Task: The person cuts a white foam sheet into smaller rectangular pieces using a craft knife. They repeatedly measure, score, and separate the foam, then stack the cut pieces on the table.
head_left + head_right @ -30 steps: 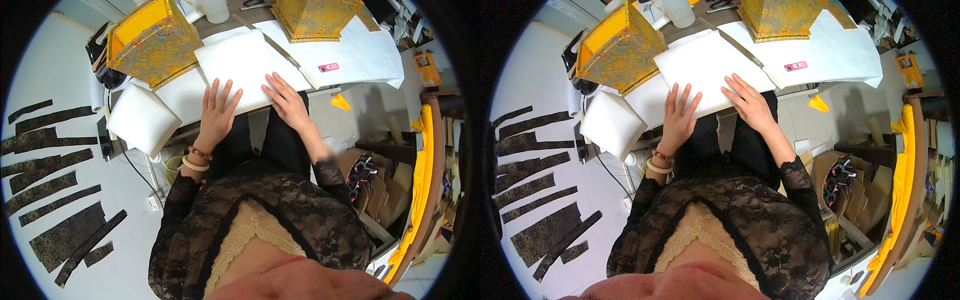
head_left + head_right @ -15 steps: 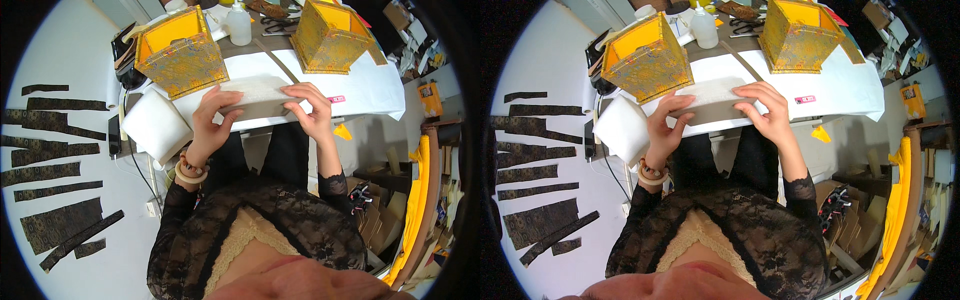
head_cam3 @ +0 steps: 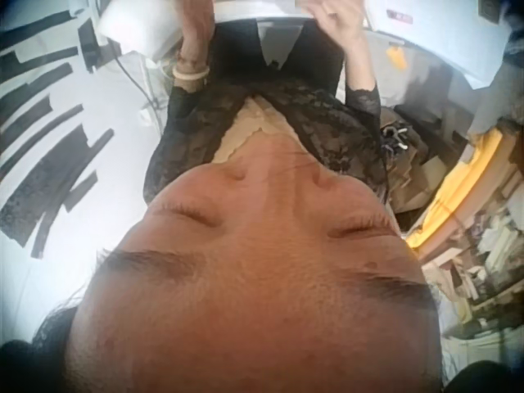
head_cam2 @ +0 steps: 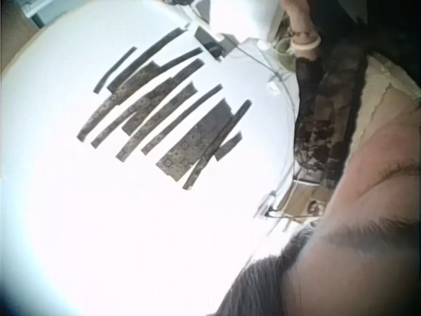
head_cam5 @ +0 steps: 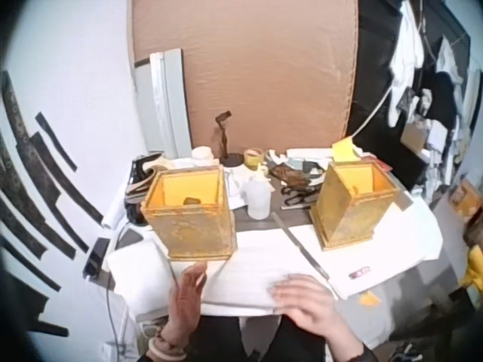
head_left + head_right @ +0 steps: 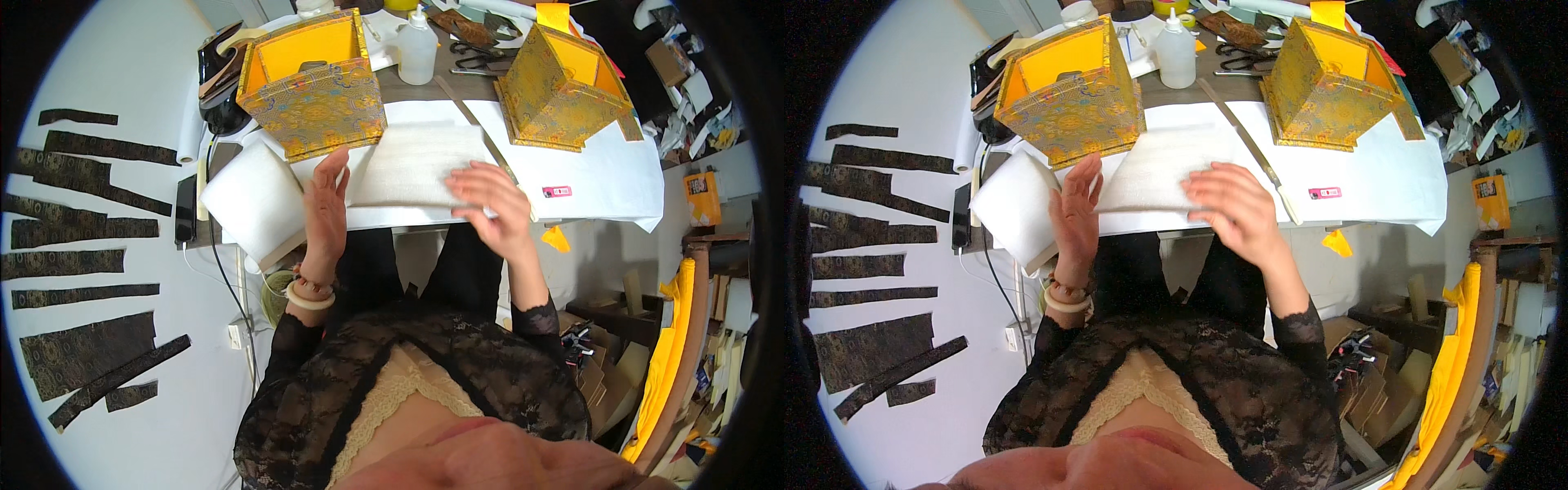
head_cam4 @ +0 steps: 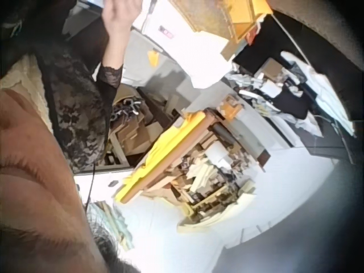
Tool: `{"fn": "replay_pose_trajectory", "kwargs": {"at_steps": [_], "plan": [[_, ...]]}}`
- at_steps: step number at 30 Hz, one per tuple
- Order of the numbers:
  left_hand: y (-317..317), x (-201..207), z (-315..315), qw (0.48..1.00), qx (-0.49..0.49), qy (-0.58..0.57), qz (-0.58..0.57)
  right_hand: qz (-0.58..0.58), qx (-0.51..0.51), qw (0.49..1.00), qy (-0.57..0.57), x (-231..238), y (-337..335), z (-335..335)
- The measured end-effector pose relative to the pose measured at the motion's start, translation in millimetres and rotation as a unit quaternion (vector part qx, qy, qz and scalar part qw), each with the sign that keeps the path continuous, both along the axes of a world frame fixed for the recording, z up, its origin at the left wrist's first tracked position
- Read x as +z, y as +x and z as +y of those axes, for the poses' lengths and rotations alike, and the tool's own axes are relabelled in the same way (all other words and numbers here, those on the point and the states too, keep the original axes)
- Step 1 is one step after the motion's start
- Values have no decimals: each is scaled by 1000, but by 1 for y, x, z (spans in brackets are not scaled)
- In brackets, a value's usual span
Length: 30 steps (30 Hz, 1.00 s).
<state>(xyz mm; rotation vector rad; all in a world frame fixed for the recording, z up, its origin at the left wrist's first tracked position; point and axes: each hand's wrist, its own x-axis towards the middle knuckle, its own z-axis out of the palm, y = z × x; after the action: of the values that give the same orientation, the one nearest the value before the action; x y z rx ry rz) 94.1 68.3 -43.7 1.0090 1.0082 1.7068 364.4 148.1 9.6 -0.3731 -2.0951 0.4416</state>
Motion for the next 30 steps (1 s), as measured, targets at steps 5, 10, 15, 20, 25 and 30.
{"fn": "replay_pose_trajectory", "kwargs": {"at_steps": [5, 10, 15, 20, 25, 30], "plan": [[-11, 30, -28, 941, -168, -166, -241, -89, 120, 965, 218, 50, -9, -36], [-20, 58, -61, 907, -146, -215, -331, -75, 263, 922, 275, 67, -44, -48], [-51, 59, -134, 959, 4, -46, -279, -104, 301, 907, 275, 145, -118, -5], [-112, 38, -184, 904, 228, -8, -362, -257, 74, 959, 90, 219, -312, 94], [-156, 27, -178, 893, 284, -11, -350, -393, -6, 866, 310, 126, -500, 254], [-184, 11, -176, 895, 315, 6, -317, -445, 70, 837, 310, 87, -568, 280]]}}
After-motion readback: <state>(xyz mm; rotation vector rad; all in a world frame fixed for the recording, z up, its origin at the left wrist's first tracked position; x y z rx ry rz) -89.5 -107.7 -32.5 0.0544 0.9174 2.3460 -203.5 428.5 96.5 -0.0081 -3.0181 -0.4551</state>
